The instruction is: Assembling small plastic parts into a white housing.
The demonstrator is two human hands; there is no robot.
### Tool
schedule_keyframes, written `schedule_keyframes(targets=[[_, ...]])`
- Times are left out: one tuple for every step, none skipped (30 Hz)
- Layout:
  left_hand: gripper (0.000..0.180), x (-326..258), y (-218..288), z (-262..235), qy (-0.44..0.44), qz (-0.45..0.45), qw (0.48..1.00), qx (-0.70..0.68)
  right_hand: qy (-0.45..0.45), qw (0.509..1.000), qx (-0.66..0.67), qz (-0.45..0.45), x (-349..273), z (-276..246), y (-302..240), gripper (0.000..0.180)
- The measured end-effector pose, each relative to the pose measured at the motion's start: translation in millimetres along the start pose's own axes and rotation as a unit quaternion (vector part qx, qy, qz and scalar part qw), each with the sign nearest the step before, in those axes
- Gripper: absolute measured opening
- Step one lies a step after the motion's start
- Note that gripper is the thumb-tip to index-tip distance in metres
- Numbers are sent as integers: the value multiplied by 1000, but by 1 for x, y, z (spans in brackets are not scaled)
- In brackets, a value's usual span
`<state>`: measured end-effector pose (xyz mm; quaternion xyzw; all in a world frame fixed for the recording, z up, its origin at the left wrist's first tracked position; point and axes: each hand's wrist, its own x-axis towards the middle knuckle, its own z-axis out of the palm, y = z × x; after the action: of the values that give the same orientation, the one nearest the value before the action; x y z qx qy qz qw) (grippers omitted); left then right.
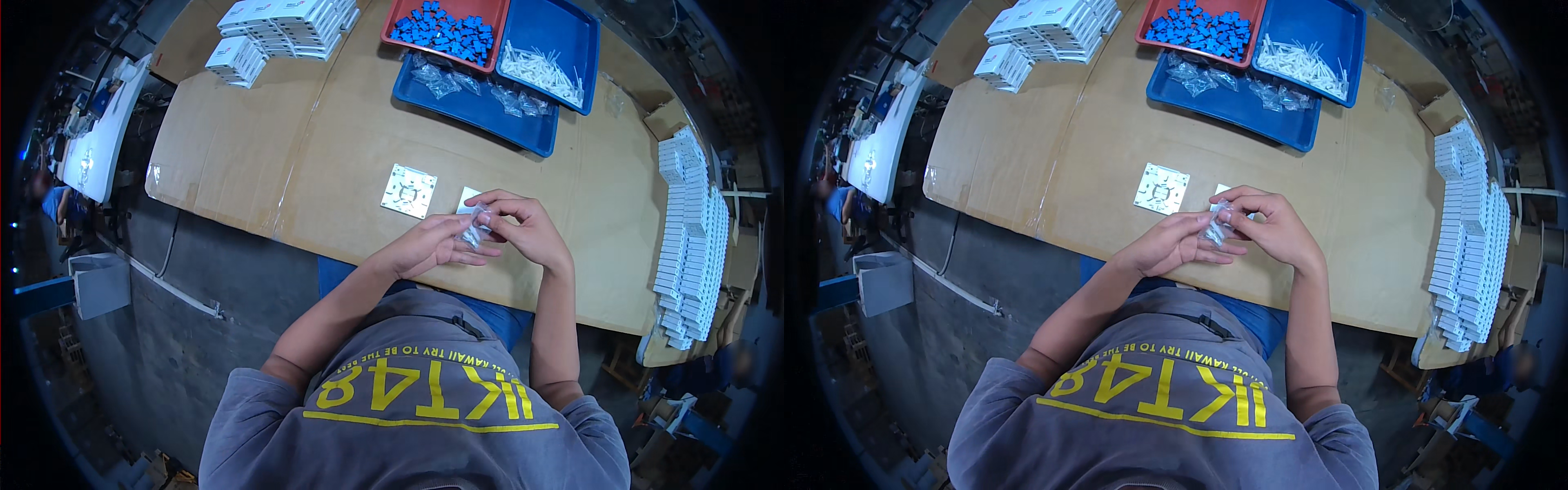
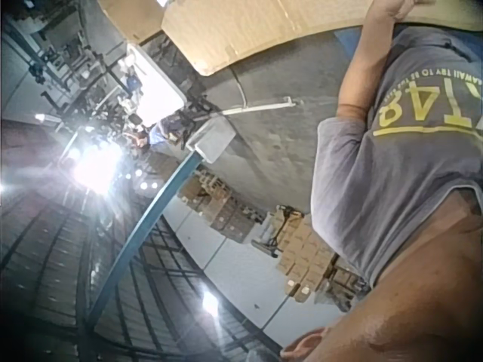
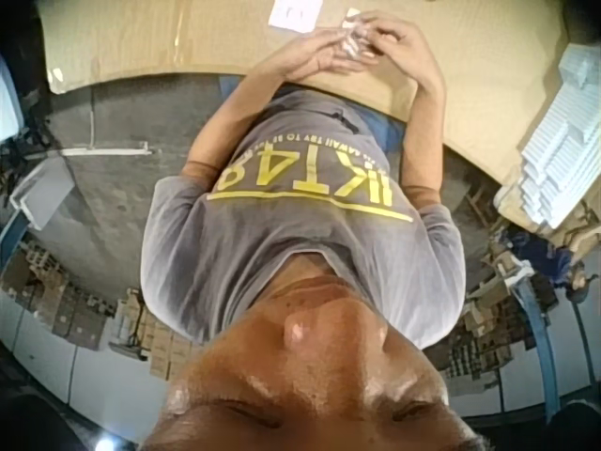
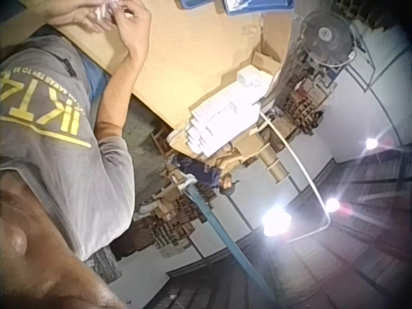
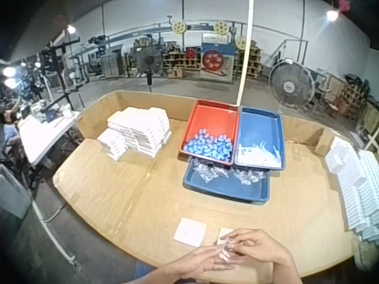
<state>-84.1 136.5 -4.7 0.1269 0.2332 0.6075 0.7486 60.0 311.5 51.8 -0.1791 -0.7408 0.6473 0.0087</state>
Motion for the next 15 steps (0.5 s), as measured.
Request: schedule_keyframes(targets=[[47, 1, 0, 1, 1, 1, 1000, -1, -1, 1000, 0, 0, 0, 1, -1, 19], [48, 2, -1, 2, 19, 4, 1000, 3, -9, 1000, 1, 5, 0, 1, -2, 20], [50, 3, 0, 4, 36, 7, 999, 8, -16, 1000, 1, 8, -1, 2, -4, 21], [50, 4, -2, 0, 36, 8, 999, 8, -17, 1000, 1, 8, 0, 3, -2, 21], [50, 5, -7, -7, 35, 17, 997, 62, -33, 999, 4, -1, 0, 5, 2, 24], [50, 6, -8, -9, 34, 25, 992, 116, -48, 999, 8, -9, 0, 6, 3, 27], [50, 6, -9, -10, 34, 25, 992, 116, -47, 999, 8, -9, 0, 7, 1, 27], [49, 6, -10, -10, 43, 31, 993, 108, -72, 997, 25, 15, 0, 8, -3, 31], [48, 5, -10, -8, 53, 38, 993, 99, -96, 994, 42, 38, 0, 9, -6, 35], [48, 5, -10, -8, 52, 38, 993, 101, -95, 994, 42, 37, 0, 7, -5, 35], [47, 6, -11, -10, 36, 28, 997, 60, -106, 992, 50, 37, -1, 6, -2, 37], [46, 8, -9, -12, 18, 18, 999, 22, -116, 991, 56, 33, 0, 3, 0, 38], [46, 9, -10, -15, 15, 18, 999, 27, -111, 992, 54, 28, 1, 3, -1, 38], [47, 8, -13, -18, 20, 24, 999, 40, -105, 993, 50, 28, 0, 3, -3, 38], [47, 7, -16, -21, 26, 30, 998, 55, -98, 994, 47, 26, 1, 5, -2, 38]])
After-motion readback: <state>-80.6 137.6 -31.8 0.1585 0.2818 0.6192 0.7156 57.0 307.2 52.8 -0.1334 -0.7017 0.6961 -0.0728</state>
